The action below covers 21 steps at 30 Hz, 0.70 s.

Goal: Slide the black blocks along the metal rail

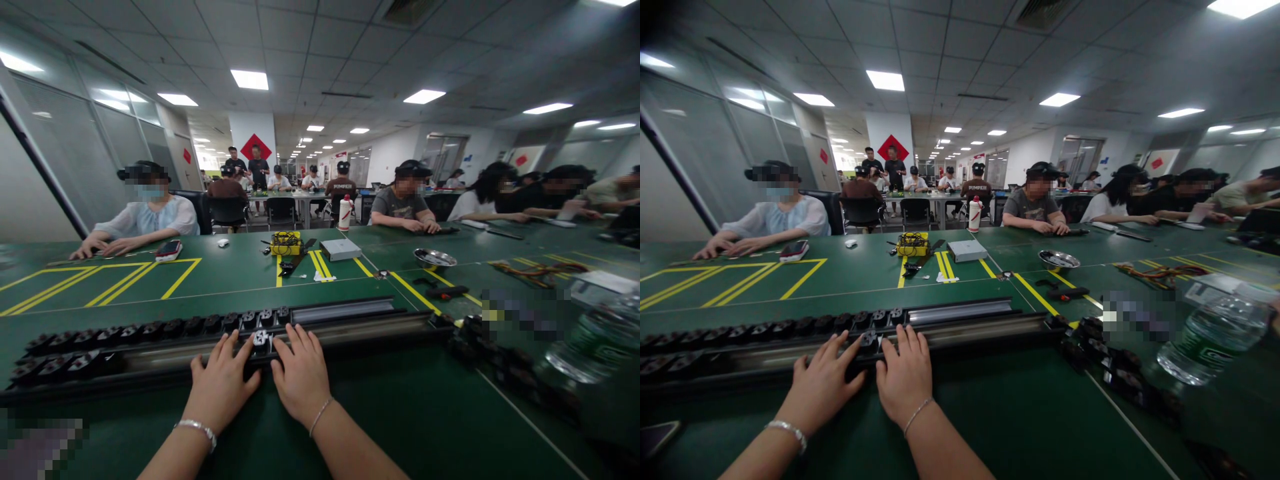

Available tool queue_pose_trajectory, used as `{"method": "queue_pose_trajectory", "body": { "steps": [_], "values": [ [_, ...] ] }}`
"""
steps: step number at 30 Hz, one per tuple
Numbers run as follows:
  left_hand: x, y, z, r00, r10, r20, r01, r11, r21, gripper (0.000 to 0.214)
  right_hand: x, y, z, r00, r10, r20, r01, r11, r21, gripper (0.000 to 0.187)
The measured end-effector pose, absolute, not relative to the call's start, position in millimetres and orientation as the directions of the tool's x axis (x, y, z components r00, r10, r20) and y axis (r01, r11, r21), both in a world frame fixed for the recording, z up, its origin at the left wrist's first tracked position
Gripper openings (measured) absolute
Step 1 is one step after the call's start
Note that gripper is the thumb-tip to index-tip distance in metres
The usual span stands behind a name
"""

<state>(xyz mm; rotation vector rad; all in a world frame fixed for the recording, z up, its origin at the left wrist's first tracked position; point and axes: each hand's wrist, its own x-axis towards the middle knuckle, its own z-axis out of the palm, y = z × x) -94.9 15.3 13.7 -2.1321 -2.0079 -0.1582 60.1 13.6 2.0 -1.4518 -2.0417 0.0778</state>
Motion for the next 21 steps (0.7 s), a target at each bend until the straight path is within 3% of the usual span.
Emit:
{"method": "queue_pose_trajectory", "body": {
  "steps": [21],
  "values": [
    [-94.1, 15.2, 6.5, 0.065, 0.973, 0.223, 0.993, -0.041, -0.111, 0.058, 61.3, 12.1, 3.4, -0.211, 0.876, 0.434, 0.847, 0.386, -0.365, 0.041]
  ]
}}
